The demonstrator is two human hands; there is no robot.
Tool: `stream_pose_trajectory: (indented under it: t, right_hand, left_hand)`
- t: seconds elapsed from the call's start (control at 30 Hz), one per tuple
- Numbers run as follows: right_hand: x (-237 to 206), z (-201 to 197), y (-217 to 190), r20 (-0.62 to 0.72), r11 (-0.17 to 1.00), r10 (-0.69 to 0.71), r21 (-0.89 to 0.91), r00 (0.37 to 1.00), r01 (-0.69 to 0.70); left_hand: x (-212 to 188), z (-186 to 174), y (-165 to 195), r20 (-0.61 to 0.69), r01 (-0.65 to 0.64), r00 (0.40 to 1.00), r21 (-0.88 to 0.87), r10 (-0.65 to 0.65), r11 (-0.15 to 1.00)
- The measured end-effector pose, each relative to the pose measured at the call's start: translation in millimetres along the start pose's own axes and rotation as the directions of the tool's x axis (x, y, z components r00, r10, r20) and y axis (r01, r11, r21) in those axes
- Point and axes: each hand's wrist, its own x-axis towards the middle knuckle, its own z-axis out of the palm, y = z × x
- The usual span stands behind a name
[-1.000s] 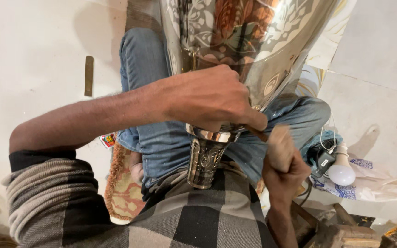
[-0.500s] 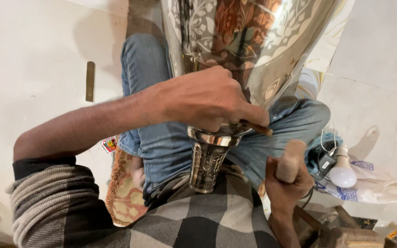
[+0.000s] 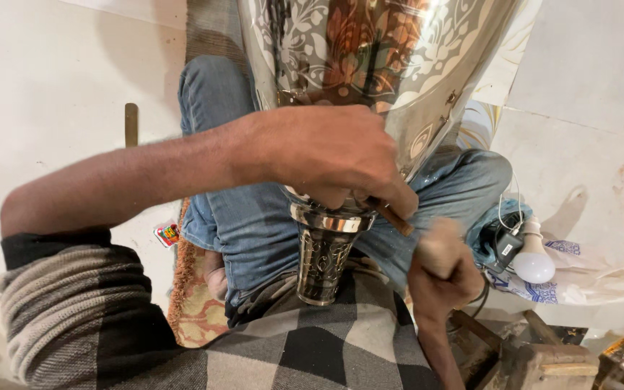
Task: The person sits on the floor with a large engraved brass vessel held between their legs and decorates its surface by hammering. They hold a small punch against the metal with one hand and strike it with a wooden mallet in the other, repositioning the punch repeatedly to work patterned areas of the vessel.
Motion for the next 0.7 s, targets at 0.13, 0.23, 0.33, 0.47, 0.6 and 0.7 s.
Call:
stream_pose_trajectory:
  t: [0.13, 0.23, 0.33, 0.47, 0.6, 0.7]
  right_hand:
    - [20.8, -3.9, 1.3, 0.052, 0.856, 0.022, 0.515, 0.998, -0.045]
    - [53.0, -19.7, -11.7, 0.155, 0.929, -0.083, 0.37, 0.984, 0.02]
    - [99.2, -46.5, -28.2, 0.402, 0.94, 0.074, 0.277, 0.912, -0.198]
    - [168.5, -45.8, -43.2, 0.514, 0.933, -0.283, 0.345, 0.81, 0.106]
    - [225.3, -47.4, -84.8, 0.718, 0.967, -0.197, 0.031, 0.667, 0.252]
    - [257.2, -49.0, -132.2, 0.827, 0.905, -0.148, -0.108, 0.543, 0.412]
  left_hand:
    - [-10.1, 11.4, 5.2, -0.048, 0.153, 0.987, 0.014, -0.153, 0.988]
    - [-20.2, 23.2, 7.3, -0.165, 0.231, 0.961, 0.039, -0.222, 0.972]
    - [-31.9, 42.9, 20.1, -0.379, 0.345, 0.869, 0.003, -0.318, 0.939]
    - [-39.5, 68.2, 27.6, -0.584, 0.467, 0.684, -0.108, -0.436, 0.877]
    - [-37.3, 90.0, 41.2, -0.821, 0.445, 0.388, -0.231, -0.418, 0.865]
    - [-23.4, 104.0, 52.1, -0.874, 0.424, 0.104, -0.393, -0.475, 0.816]
